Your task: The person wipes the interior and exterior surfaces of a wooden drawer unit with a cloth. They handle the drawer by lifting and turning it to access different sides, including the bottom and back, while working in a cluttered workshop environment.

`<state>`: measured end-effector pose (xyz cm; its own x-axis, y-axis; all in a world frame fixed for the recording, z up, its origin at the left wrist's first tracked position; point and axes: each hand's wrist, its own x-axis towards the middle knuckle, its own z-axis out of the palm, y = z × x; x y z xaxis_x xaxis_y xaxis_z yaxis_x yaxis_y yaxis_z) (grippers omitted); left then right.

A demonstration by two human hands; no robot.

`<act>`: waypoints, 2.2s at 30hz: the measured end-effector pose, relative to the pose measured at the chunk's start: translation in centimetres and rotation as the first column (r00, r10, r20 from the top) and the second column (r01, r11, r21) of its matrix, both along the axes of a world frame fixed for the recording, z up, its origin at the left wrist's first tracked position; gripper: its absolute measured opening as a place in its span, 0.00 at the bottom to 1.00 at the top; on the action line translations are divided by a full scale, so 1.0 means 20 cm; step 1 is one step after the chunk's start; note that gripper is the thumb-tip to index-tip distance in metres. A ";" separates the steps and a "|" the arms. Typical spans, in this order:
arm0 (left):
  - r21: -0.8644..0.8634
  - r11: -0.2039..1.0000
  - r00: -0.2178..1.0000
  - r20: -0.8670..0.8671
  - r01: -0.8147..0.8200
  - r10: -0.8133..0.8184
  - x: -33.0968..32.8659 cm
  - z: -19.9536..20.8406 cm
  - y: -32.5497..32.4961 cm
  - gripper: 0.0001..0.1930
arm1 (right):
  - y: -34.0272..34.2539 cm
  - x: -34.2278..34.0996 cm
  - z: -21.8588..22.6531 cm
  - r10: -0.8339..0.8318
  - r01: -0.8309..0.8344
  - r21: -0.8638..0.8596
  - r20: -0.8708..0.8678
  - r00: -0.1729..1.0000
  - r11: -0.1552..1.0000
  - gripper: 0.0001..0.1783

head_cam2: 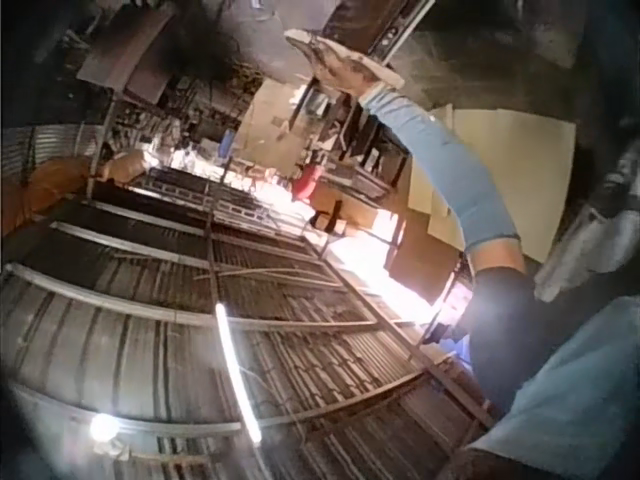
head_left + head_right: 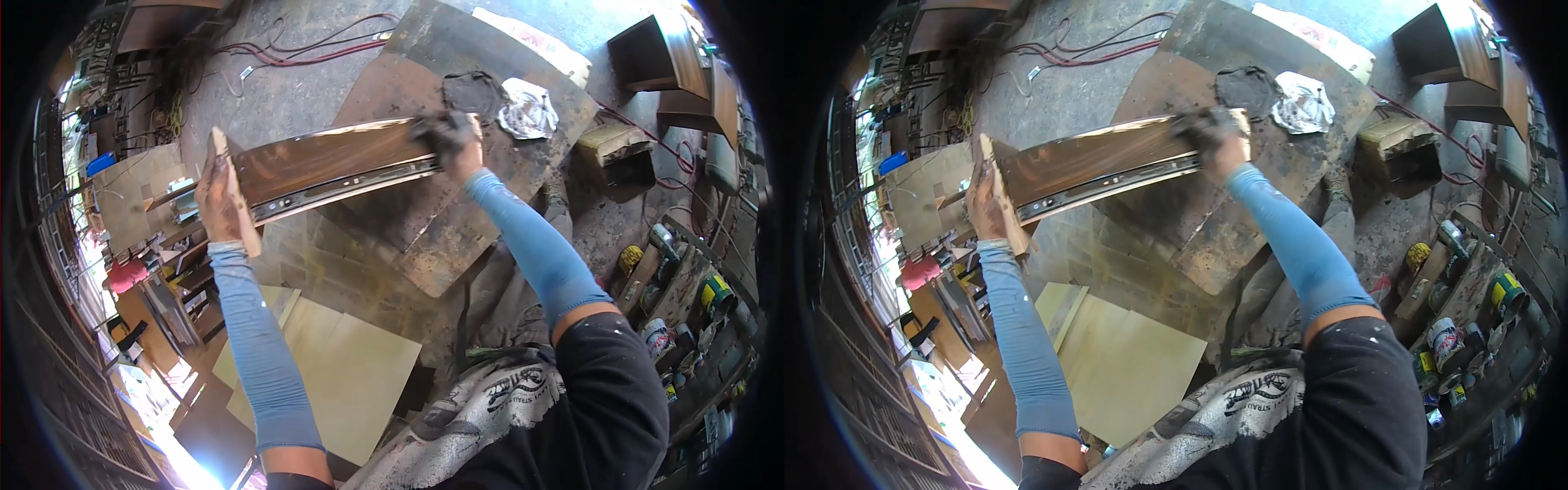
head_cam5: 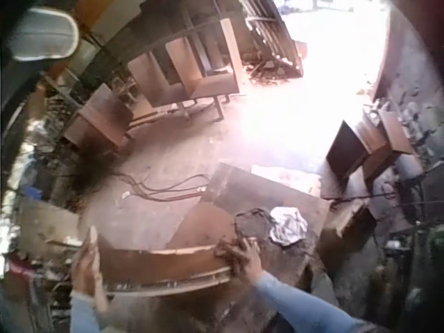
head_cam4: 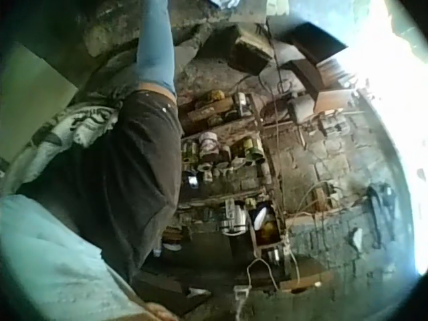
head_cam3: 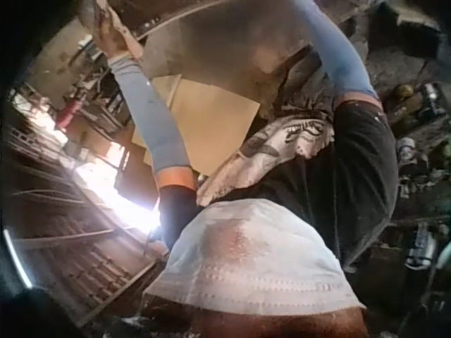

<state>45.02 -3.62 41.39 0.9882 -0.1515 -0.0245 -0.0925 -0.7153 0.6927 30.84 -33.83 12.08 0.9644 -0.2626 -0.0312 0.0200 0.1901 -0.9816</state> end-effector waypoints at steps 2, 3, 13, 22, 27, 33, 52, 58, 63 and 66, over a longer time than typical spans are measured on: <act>0.120 0.991 0.997 0.034 0.061 -0.066 -0.02 -0.01 0.01 0.23 | -0.16 -0.10 -0.01 -0.215 0.152 -0.365 -0.140 0.966 0.919 0.15; 0.114 0.989 0.992 0.075 0.090 -0.099 -0.05 -0.02 -0.06 0.22 | -0.15 -0.05 0.12 -0.145 0.129 -0.073 -0.306 0.941 0.989 0.16; -0.096 0.995 1.000 0.020 0.012 -0.010 -0.24 0.01 -0.38 0.29 | 0.24 0.08 0.45 -0.143 0.213 -0.492 0.178 0.974 0.844 0.27; 0.051 0.997 0.995 0.066 0.065 -0.068 -0.15 0.01 -0.28 0.31 | -0.15 -0.36 -0.30 -0.360 0.127 -0.610 -0.277 0.891 0.783 0.19; -0.157 0.988 1.000 0.002 0.014 -0.014 -0.16 -0.06 -0.28 0.30 | -0.30 -0.22 -0.53 -0.432 0.075 -0.618 -0.451 0.781 0.782 0.24; -0.188 0.981 0.999 0.006 -0.044 0.046 -0.18 -0.05 -0.13 0.34 | 0.01 -0.47 0.12 -0.283 -0.154 -0.641 -0.525 0.803 0.752 0.27; -0.159 0.959 0.971 -0.008 -0.236 0.238 -0.31 -0.06 -0.47 0.34 | 0.34 -0.38 1.05 0.278 -0.316 -0.695 -0.171 0.945 0.645 0.31; -0.037 0.983 0.977 0.117 -0.177 0.181 -0.38 0.01 -0.54 0.32 | -0.13 -0.40 0.12 -0.136 -0.052 -0.759 -0.183 0.974 0.649 0.30; -0.101 0.984 0.979 0.126 -0.148 0.160 -0.31 -0.06 -0.37 0.31 | -0.48 -0.34 -0.33 -0.259 -0.016 -0.825 -0.196 0.946 0.566 0.24; -0.156 0.981 0.988 0.080 -0.118 0.132 -0.31 -0.04 -0.35 0.31 | -0.73 -0.19 -0.26 -0.223 -0.343 -0.734 -0.553 0.803 0.586 0.14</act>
